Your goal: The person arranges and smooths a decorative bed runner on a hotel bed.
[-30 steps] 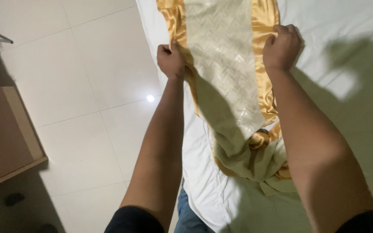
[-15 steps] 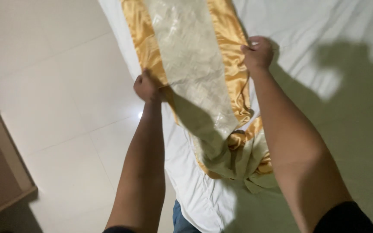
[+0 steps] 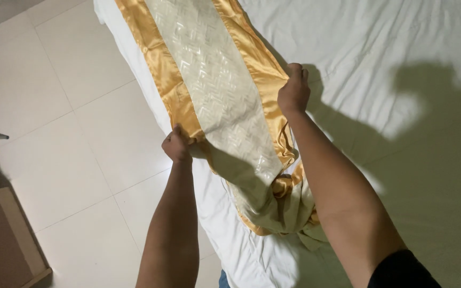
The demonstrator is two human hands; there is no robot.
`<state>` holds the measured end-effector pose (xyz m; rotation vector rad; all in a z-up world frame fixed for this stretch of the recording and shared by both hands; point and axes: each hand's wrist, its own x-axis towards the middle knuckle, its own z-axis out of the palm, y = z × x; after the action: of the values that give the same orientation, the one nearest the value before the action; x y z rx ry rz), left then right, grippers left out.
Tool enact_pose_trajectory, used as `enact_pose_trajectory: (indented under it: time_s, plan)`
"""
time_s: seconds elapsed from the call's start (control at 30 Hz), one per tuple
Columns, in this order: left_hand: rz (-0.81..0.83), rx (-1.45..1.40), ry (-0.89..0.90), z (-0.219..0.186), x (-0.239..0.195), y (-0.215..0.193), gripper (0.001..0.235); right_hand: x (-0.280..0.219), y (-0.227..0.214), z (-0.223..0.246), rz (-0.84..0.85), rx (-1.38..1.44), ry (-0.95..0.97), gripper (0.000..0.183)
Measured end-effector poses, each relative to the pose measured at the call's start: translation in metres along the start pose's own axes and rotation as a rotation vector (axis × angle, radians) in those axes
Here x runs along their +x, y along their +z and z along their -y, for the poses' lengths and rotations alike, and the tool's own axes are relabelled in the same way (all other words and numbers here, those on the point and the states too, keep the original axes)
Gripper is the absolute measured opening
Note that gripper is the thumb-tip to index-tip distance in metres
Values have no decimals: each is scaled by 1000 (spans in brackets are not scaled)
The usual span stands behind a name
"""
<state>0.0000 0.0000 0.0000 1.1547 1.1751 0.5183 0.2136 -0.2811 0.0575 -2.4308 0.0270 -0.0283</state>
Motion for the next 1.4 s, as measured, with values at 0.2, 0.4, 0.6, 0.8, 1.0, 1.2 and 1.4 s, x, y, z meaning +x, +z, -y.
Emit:
enact_pose_trajectory:
  time_s: [0.2, 0.4, 0.6, 0.8, 1.0, 1.2, 1.4]
  plan:
    - [97, 38, 90, -6, -27, 2, 51, 1, 7, -13, 0, 39, 44, 61]
    - [53, -30, 15, 55, -25, -6, 31, -65, -17, 8, 250, -294, -247, 77]
    - [-42, 26, -21, 27, -66, -8, 53, -119, -23, -14, 424, -490, -328, 87]
    - [-35, 441, 57, 40, -91, -29, 60, -139, -11, -48, 611, -526, -227, 77]
    - [50, 336, 162, 59, -130, -13, 37, -164, -6, -91, 297, -331, -441, 65]
    - [2, 117, 223, 94, -143, -20, 40, -187, -48, -54, 302, -261, 121, 55]
    - [-36, 282, 19, 67, -201, -31, 41, -196, -25, -133, 102, 5, 100, 38]
